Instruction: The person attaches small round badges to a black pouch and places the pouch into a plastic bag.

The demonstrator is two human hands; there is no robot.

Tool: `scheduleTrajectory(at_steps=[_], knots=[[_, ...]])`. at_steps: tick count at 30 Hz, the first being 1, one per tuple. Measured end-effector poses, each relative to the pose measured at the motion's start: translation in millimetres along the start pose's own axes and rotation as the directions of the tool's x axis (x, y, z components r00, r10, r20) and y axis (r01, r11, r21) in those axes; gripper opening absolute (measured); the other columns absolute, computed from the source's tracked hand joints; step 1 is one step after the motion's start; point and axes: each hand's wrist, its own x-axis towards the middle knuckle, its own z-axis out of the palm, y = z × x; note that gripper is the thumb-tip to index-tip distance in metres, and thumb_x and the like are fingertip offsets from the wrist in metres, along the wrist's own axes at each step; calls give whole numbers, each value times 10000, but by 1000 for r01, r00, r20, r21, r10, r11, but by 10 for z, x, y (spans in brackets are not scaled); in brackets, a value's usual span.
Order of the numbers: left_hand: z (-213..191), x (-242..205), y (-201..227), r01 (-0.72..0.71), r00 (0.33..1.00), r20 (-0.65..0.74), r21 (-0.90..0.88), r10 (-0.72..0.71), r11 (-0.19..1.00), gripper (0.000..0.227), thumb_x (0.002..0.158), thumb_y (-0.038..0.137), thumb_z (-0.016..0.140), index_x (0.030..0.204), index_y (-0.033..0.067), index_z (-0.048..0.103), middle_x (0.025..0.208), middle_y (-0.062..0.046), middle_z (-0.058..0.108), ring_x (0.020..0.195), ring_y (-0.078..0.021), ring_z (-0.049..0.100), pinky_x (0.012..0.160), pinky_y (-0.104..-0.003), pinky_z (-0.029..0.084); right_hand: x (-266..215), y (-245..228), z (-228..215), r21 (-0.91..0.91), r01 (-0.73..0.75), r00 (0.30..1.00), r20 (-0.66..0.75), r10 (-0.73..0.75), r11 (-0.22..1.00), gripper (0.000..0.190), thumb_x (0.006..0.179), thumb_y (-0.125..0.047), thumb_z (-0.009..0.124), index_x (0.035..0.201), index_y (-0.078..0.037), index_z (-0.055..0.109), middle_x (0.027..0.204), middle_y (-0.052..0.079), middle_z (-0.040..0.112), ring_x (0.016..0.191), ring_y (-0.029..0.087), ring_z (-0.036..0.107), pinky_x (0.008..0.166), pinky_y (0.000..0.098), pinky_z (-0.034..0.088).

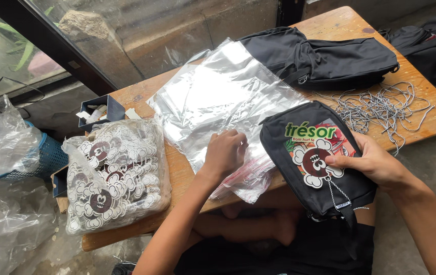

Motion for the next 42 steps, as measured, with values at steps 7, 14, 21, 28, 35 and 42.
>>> scheduleTrajectory(at_steps=[7, 14, 21, 28, 35, 42], knots=[[-261, -30, 101, 84, 990, -95, -226, -108, 971, 193, 1016, 180, 467, 880, 69, 547, 818, -111, 643, 746, -322, 561, 666, -460, 421, 37, 15, 66, -69, -67, 998, 10, 68, 995, 413, 750, 39, 780, 1140, 87, 652, 1016, 263, 772, 782, 335, 691, 643, 437, 566], [-278, -36, 5, 147, 984, -44, -328, -171, 933, 342, 1087, 331, 312, 892, 80, 438, 786, -98, 522, 682, -254, 472, 613, -431, 370, 25, 54, 50, -67, -97, 995, 4, 97, 993, 431, 753, 55, 772, 1164, 88, 647, 1024, 277, 768, 783, 346, 679, 641, 449, 557], [-521, -116, 208, 176, 970, 188, -111, -153, 978, 775, 790, 833, 439, 985, 82, 442, 934, -126, 572, 812, -253, 526, 695, -455, 470, 26, 126, -10, -62, -48, 998, 37, 50, 997, 418, 748, 36, 784, 1146, 82, 662, 1021, 247, 774, 798, 315, 684, 656, 421, 552], [-245, -178, 31, 69, 988, 139, -49, -61, 996, 203, 945, 261, 552, 1037, 100, 467, 977, -128, 574, 898, -319, 551, 701, -482, 484, -2, 151, -27, -50, -84, 996, 9, 84, 995, 411, 755, 47, 772, 1149, 96, 668, 1017, 278, 775, 786, 353, 691, 662, 449, 562], [-224, -176, -59, 155, 987, -21, -178, -161, 972, 180, 977, 144, 502, 901, 23, 612, 824, -139, 629, 738, -330, 588, 571, -467, 436, -90, 128, -121, -22, -66, 997, -39, 65, 998, 455, 750, 81, 745, 1190, 104, 630, 1018, 305, 759, 766, 387, 680, 626, 490, 557], [-223, -141, -38, 204, 977, -9, -281, -215, 938, 136, 961, 64, 653, 827, 81, 633, 828, -36, 766, 791, -176, 712, 642, -315, 570, -82, 183, -215, 3, -50, 998, -48, 51, 999, 443, 748, 100, 734, 1176, 124, 626, 1009, 320, 754, 773, 404, 682, 645, 498, 552]])
